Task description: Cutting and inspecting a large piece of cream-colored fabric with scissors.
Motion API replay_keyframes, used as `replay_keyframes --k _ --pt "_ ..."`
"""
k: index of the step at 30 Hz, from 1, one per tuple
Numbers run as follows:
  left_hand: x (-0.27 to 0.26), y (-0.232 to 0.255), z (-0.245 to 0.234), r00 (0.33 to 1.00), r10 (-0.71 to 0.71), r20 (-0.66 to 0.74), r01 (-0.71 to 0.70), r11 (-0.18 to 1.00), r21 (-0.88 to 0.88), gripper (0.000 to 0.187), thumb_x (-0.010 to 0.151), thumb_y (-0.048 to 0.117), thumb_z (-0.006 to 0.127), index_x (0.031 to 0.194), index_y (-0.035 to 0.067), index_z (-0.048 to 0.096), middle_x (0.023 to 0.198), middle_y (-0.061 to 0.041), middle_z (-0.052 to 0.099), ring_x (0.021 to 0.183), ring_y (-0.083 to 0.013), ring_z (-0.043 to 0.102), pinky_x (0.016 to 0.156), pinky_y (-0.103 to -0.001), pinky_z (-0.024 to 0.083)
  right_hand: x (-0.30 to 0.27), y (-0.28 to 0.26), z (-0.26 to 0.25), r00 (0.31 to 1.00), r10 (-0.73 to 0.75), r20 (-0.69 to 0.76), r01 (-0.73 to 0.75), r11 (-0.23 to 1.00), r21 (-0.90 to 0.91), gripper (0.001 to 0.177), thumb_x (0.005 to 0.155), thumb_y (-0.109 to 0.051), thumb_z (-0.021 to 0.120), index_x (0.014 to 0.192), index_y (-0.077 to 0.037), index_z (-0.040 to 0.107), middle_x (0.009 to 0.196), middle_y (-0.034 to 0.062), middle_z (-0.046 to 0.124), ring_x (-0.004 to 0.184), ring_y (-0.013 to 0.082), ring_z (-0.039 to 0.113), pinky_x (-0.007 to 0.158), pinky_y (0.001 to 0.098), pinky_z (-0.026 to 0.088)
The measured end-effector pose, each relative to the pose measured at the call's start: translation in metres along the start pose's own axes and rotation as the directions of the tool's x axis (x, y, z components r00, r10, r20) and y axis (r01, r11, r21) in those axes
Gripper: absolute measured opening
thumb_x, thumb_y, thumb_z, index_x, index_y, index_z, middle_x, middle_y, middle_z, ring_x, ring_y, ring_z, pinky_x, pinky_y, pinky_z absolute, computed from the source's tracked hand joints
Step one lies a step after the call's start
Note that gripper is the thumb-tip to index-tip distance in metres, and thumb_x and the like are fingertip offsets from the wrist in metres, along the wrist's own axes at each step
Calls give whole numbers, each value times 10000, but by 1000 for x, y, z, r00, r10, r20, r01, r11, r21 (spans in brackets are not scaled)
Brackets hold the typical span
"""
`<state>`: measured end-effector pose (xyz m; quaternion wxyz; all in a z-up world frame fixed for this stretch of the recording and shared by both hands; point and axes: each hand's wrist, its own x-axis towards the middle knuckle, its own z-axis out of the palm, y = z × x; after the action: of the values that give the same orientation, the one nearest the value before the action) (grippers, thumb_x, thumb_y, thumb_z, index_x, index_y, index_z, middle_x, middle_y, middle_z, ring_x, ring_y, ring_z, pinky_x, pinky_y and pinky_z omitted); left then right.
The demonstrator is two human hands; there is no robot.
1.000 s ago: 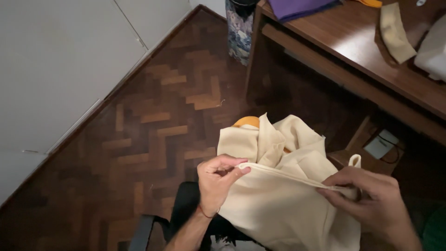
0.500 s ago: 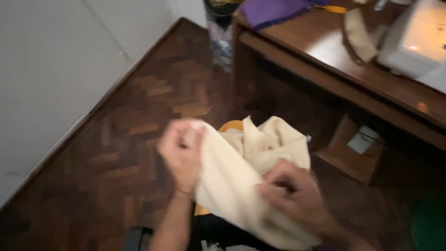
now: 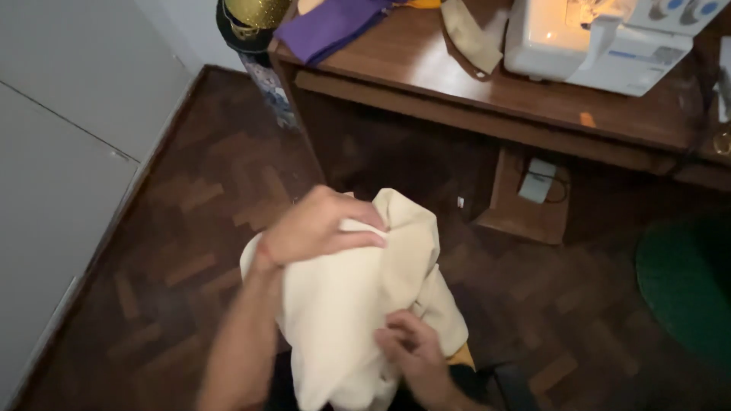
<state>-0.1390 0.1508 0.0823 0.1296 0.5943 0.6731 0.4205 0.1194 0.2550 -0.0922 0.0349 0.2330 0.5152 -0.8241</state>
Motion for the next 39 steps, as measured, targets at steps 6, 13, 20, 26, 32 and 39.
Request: replay_keyframes --k 6,13,20,26,32,39 --pt "20 -20 49 998 -59 30 61 995 -75 180 885 245 786 978 95 754 886 -88 775 812 -265 754 714 -339 577 -3 2 -39 993 -91 -69 87 995 -57 103 943 -76 713 924 1 648 743 -13 680 669 33 560 607 199 437" --pt "33 -37 76 991 -92 101 92 996 12 190 889 269 777 975 102 743 888 -71 778 815 -247 758 719 -354 574 -4 16 -56 995 -59 -84 57 998 -34 124 957 -69 739 912 6 649 710 -40 601 655 19 485 611 193 395" --pt "38 -53 97 954 -239 184 228 971 75 230 870 317 774 972 111 764 862 -66 783 756 -238 752 698 -362 568 4 6 -68 991 118 -62 -125 986 -111 159 942 -142 710 917 15 706 713 18 713 640 55 627 609 215 518" --pt "44 -60 106 923 -305 234 287 952 111 238 864 335 772 972 123 770 848 -72 778 747 -259 740 694 -384 560 13 -3 -90 991 130 5 -126 967 -221 199 939 -177 700 962 14 751 791 44 758 695 91 702 614 240 562" --pt "40 -75 111 931 -274 240 260 961 89 234 875 330 763 961 111 764 852 -71 782 764 -257 744 700 -389 557 31 -107 -151 974 -57 -220 -40 908 -416 256 989 -220 581 1007 -17 736 927 135 809 800 212 814 617 362 663" --pt "50 -69 109 895 -350 276 332 937 109 257 872 335 758 963 95 773 814 -74 780 723 -244 756 685 -371 579 65 -237 -357 265 -947 183 108 -160 -981 165 1247 29 664 1109 104 613 984 215 681 863 292 694 770 423 615"
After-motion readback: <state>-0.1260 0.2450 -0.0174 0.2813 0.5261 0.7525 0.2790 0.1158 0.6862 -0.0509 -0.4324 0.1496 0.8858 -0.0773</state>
